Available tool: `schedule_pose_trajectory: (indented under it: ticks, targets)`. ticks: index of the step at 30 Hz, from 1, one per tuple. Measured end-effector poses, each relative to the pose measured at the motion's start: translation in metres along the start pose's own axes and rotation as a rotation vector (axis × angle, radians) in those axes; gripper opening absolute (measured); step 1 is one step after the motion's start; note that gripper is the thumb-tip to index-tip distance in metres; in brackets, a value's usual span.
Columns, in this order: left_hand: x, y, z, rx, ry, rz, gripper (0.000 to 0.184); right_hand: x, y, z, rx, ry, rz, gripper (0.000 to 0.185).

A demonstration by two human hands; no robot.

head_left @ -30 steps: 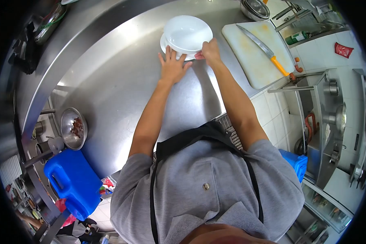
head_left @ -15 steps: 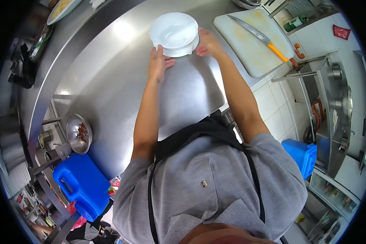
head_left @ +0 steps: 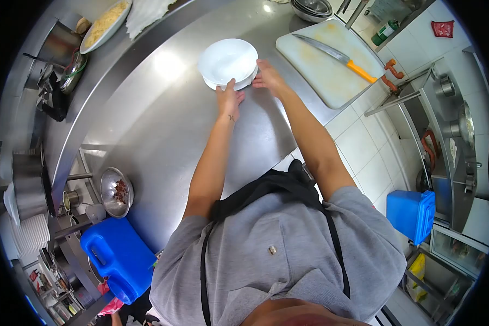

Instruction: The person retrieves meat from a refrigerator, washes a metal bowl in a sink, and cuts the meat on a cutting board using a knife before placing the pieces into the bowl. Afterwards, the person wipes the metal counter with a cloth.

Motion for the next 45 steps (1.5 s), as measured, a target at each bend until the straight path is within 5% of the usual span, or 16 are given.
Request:
schedule_pose_trajectory:
  ticks: [5, 10, 12, 17, 21, 24, 26, 27, 29, 31, 35, 38, 39, 41, 43, 45]
  targets:
    - [0.017, -0.015, 0.01, 0.107, 0.2, -0.022, 0.094, -0.032, 0.039, -0.006, -0.171, -0.061, -0.085, 0.066]
    - [0.033, -0.063, -0.001, 0.26, 0.29, -0.058, 0.087, -0.074, 0.155, -0.029, -0.262, -0.08, -0.063, 0.043]
    - [0.04, -0.066, -0.019, 0.125, 0.28, -0.136, 0.086, -0.097, 0.186, -0.01, -0.296, 0.072, -0.151, 0.032]
    - [0.029, -0.087, -0.035, 0.013, 0.236, -0.25, 0.082, -0.087, 0.265, 0.225, -0.909, 0.55, -0.357, 0.021]
    - [0.014, -0.12, -0.025, 0.029, 0.21, -0.117, 0.079, -0.024, 0.27, 0.42, -1.472, 0.947, -0.377, 0.024]
    - [0.005, -0.11, -0.026, -0.006, 0.113, -0.14, 0.068, 0.016, 0.194, 0.493, -1.308, 1.466, -0.269, 0.023]
    - [0.001, -0.092, -0.029, 0.021, 0.066, -0.085, 0.058, 0.024, 0.098, 0.505, -0.973, 1.691, 0.039, 0.036]
    - [0.0, -0.08, -0.031, 0.044, 0.017, -0.032, 0.048, 0.03, 0.098, 0.505, -0.975, 1.691, 0.04, 0.036]
    - [-0.007, -0.049, -0.029, 0.041, -0.081, -0.051, 0.054, 0.029, 0.086, 0.484, -0.525, 1.797, 0.179, 0.048]
    - [-0.02, -0.041, -0.014, 0.051, -0.094, 0.095, 0.054, 0.031, 0.069, 0.481, -0.399, 1.784, 0.306, 0.057]
    - [-0.039, 0.012, 0.006, -0.009, -0.118, 0.117, 0.053, 0.027, 0.028, 0.461, -0.194, 1.718, 0.559, 0.064]
    - [-0.04, 0.045, 0.017, -0.047, -0.112, 0.171, 0.049, 0.024, -0.009, 0.466, -0.194, 1.718, 0.541, 0.054]
    - [-0.041, 0.053, 0.022, -0.063, -0.102, 0.166, 0.05, 0.015, -0.04, 0.437, 0.291, 1.317, 0.958, 0.054]
    - [-0.042, 0.065, 0.03, -0.081, -0.093, 0.146, 0.052, 0.018, 0.005, 0.422, 0.731, 0.814, 1.287, 0.054]
    - [-0.043, 0.078, 0.037, -0.107, -0.08, 0.12, 0.053, 0.019, -0.007, 0.444, -0.043, 1.56, 0.674, 0.049]
    - [-0.041, 0.091, 0.037, -0.099, -0.063, 0.114, 0.052, 0.024, 0.015, 0.446, -0.082, 1.542, 0.617, 0.045]
Point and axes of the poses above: each hand's wrist, its own y-axis away from the middle knuckle, its own x-axis out of the palm, z = x × y, the point moved 8 cm from there along -y, towards the middle knuckle, and after that the axes turned 5 degrees about z, right-handed, at the moved point
